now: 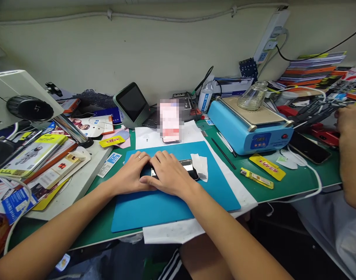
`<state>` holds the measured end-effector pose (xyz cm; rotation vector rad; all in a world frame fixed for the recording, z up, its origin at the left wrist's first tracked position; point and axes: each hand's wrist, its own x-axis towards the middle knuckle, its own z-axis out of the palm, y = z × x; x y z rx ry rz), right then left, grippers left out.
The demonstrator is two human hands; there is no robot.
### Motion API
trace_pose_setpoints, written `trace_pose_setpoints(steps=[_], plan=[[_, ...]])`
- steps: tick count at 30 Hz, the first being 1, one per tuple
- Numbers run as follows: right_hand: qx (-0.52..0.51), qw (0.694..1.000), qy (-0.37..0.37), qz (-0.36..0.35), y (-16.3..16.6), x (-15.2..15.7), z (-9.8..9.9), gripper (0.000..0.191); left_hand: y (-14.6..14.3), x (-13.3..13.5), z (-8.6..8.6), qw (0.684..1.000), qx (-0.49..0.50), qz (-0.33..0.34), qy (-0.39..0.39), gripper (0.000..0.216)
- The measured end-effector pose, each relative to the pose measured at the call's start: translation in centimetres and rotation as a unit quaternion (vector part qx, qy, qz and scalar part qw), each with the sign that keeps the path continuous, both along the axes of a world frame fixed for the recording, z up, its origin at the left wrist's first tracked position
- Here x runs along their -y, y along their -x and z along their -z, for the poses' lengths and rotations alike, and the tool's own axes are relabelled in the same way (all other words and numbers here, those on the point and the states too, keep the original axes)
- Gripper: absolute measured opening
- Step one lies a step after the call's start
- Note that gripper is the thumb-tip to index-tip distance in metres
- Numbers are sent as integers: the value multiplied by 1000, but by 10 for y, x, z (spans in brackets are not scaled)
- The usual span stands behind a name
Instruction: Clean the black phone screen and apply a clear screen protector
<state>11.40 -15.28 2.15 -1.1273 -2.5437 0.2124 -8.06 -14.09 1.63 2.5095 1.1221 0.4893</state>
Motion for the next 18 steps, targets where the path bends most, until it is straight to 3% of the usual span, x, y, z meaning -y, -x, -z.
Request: trace_pose_setpoints(steps=[18], plan=[[-6, 1000, -5, 5, -1, -2, 2, 64, 5, -4, 9, 1000, 11, 18, -17, 53]])
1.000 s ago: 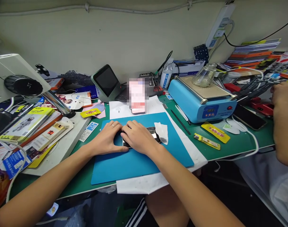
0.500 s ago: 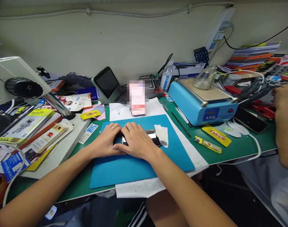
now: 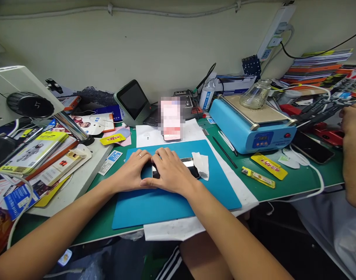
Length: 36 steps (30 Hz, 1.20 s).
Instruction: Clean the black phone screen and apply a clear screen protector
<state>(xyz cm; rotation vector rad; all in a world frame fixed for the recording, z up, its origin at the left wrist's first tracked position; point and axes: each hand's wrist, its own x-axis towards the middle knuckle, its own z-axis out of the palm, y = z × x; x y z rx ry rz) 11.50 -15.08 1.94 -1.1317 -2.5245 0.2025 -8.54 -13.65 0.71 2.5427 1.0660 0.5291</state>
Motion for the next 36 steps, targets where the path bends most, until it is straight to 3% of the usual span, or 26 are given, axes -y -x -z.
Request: trace_pose_setpoints(steps=[21, 28, 32, 36], plan=[[-58, 998, -29, 3, -4, 2, 3, 81, 1, -1, 0, 998, 57, 14, 20, 65], [-77, 996, -42, -4, -6, 4, 1, 78, 1, 0, -4, 999, 47, 11, -8, 60], [-112, 993, -41, 4, -19, 10, -8, 60, 0, 2, -7, 1000, 24, 3, -20, 57], [-164, 983, 21, 75, -56, 22, -16, 38, 0, 3, -11, 1000, 8, -10, -10, 59]])
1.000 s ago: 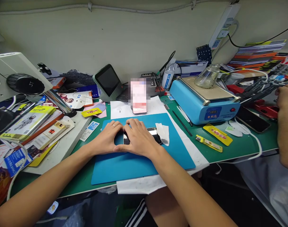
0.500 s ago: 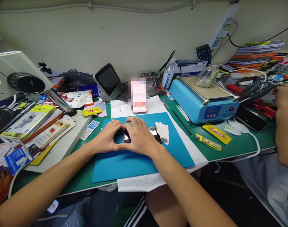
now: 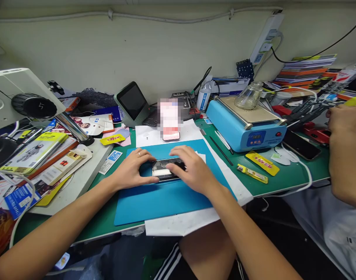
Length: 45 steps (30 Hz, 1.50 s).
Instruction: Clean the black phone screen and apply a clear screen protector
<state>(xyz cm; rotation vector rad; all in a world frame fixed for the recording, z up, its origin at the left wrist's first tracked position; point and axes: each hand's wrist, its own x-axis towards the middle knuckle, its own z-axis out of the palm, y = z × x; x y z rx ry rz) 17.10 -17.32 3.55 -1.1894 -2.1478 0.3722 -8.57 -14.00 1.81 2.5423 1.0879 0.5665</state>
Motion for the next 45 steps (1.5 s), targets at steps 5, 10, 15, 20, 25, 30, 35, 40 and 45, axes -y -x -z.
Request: trace_pose_setpoints(steps=[5, 10, 15, 20, 25, 30, 35, 40, 45], plan=[[20, 995, 79, 63, -51, 11, 0, 41, 0, 0, -2, 1000, 0, -7, 19, 58], [42, 996, 63, 38, -66, 11, 5, 35, -1, -1, -1, 999, 10, -28, 35, 52], [2, 998, 34, 59, -57, 2, 2, 35, -1, -1, -1, 998, 22, -37, 36, 49], [-1, 993, 35, 113, -43, -21, -4, 36, -2, -2, 0, 997, 31, -59, 37, 57], [19, 986, 40, 160, -40, -34, -2, 42, 0, -4, 5, 991, 41, -127, 11, 49], [48, 978, 56, 197, -44, -3, 6, 50, 0, -4, 5, 982, 49, -185, -2, 43], [82, 975, 34, 206, -39, 26, 19, 44, -3, -2, -1, 988, 56, -142, 13, 31], [34, 979, 3, 201, -38, 29, 15, 35, -2, 1, -4, 991, 64, -116, 12, 26], [-12, 968, -29, 250, -33, 39, 3, 30, -1, 1, -3, 991, 70, -110, 19, 27]])
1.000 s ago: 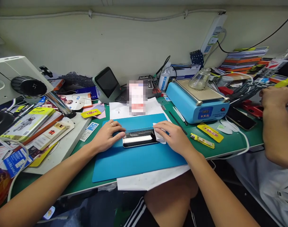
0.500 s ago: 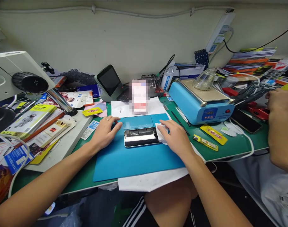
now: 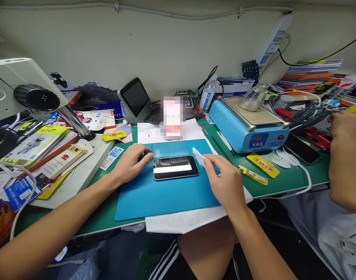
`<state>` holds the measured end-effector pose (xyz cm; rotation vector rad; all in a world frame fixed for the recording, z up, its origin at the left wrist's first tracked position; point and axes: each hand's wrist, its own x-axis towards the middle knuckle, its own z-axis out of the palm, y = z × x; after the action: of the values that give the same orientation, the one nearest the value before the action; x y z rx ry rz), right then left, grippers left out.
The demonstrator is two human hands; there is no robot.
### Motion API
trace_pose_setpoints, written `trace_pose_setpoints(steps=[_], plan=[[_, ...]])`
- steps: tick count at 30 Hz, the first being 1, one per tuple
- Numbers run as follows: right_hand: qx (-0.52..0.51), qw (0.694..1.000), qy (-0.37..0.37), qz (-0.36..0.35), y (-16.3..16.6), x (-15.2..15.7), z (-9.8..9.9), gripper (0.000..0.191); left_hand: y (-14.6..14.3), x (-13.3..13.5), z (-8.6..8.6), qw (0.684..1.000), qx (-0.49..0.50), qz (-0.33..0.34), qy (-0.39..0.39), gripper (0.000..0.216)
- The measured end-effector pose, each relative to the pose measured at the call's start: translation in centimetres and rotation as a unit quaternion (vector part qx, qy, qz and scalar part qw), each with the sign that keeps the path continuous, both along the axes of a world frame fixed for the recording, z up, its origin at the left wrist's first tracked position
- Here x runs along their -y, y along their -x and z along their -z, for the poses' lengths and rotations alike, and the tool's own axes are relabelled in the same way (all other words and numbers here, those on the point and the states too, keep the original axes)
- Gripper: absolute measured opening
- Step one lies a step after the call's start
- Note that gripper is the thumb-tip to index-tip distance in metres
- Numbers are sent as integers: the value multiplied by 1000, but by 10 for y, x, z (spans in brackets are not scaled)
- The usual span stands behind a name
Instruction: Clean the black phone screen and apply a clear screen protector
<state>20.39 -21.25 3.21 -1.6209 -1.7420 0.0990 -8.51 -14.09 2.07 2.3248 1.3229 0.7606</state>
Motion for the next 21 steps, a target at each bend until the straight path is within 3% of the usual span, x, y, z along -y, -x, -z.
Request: trace_pose_setpoints(steps=[5, 7, 12, 17, 21], plan=[[103, 975, 10, -198, 43, 22, 8, 35, -2, -1, 2, 1000, 6, 6, -9, 26], [149, 960, 17, -237, 62, 28, 11, 39, -2, -1, 3, 1000, 7, 7, -12, 25], [186, 951, 45, -243, 82, 29, 10, 69, -1, -2, 5, 1000, -3, 15, -20, 27], [201, 957, 103, -183, 68, 29, 17, 77, -1, -3, 6, 999, -11, 23, -23, 28], [217, 943, 175, -182, 68, 27, 18, 86, -2, -3, 7, 999, -12, 24, -19, 26]])
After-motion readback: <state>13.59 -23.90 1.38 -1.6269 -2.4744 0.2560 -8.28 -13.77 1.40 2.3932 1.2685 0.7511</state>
